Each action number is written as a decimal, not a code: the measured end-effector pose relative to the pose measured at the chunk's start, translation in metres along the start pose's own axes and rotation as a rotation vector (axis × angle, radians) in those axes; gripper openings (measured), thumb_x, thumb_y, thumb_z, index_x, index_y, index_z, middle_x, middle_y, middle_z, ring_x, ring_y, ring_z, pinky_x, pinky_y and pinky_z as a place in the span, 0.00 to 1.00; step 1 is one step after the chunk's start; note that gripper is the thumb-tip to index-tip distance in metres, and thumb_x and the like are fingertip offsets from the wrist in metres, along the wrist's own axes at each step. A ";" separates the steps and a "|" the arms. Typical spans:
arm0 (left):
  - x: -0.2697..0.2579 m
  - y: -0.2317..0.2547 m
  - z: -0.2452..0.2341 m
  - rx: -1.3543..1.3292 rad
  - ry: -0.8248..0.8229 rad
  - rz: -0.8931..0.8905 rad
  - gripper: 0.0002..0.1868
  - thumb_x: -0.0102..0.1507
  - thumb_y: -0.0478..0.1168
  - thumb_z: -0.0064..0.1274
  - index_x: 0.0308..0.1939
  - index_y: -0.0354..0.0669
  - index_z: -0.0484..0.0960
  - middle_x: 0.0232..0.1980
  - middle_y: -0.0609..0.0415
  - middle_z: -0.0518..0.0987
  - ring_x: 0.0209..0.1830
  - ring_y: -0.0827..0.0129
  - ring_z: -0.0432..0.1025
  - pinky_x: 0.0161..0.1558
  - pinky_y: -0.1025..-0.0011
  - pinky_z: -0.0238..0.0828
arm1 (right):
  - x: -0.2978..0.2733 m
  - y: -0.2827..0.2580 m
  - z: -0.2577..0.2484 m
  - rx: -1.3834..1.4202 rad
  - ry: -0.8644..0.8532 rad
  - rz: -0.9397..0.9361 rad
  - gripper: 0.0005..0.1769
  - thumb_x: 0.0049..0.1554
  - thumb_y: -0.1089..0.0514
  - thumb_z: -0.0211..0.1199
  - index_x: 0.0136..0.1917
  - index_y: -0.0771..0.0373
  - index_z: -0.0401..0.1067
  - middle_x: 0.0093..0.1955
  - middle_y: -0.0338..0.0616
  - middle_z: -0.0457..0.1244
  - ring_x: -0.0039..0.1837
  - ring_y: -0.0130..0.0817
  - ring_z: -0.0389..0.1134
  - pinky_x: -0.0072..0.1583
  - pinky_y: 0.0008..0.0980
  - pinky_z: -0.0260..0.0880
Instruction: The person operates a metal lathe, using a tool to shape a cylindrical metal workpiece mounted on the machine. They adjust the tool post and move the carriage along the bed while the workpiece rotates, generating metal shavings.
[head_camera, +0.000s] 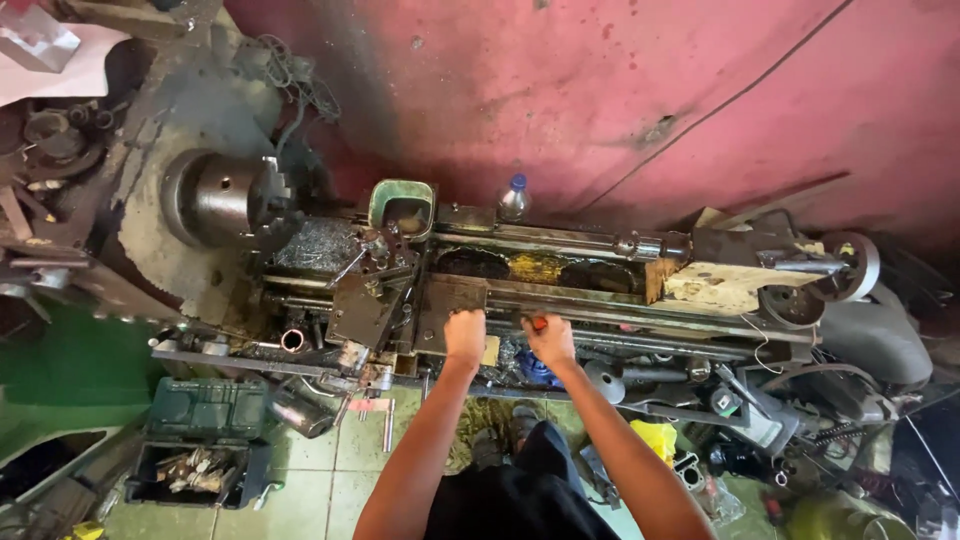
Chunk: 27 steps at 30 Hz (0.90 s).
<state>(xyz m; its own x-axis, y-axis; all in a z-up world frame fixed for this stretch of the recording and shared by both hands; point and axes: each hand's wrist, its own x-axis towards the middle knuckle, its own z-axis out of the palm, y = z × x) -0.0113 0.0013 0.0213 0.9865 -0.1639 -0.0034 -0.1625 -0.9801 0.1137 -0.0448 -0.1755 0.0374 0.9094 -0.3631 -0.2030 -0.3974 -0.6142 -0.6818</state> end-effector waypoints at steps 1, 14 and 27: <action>-0.001 0.000 -0.001 -0.001 -0.001 0.004 0.14 0.62 0.32 0.47 0.28 0.49 0.86 0.27 0.50 0.84 0.29 0.54 0.82 0.31 0.58 0.80 | 0.001 -0.002 -0.004 0.000 0.003 0.003 0.16 0.51 0.41 0.67 0.43 0.53 0.81 0.40 0.57 0.71 0.50 0.59 0.74 0.52 0.55 0.77; -0.013 0.001 0.001 -0.013 -0.082 -0.012 0.15 0.65 0.34 0.45 0.30 0.48 0.87 0.29 0.48 0.85 0.30 0.53 0.83 0.32 0.56 0.80 | -0.002 -0.016 -0.083 0.116 0.201 -0.066 0.13 0.55 0.44 0.70 0.43 0.55 0.80 0.40 0.51 0.72 0.49 0.55 0.74 0.53 0.52 0.74; -0.002 0.003 0.027 0.041 0.043 -0.044 0.16 0.63 0.35 0.44 0.27 0.53 0.86 0.26 0.52 0.84 0.28 0.56 0.82 0.31 0.58 0.80 | -0.023 -0.048 -0.055 0.364 0.148 -0.073 0.06 0.53 0.45 0.70 0.41 0.44 0.82 0.36 0.42 0.72 0.46 0.42 0.76 0.51 0.44 0.76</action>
<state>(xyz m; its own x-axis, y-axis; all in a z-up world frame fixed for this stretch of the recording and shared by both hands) -0.0140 -0.0046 -0.0056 0.9926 -0.1165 0.0349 -0.1188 -0.9902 0.0735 -0.0537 -0.1761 0.1140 0.8956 -0.4409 -0.0591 -0.2385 -0.3637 -0.9005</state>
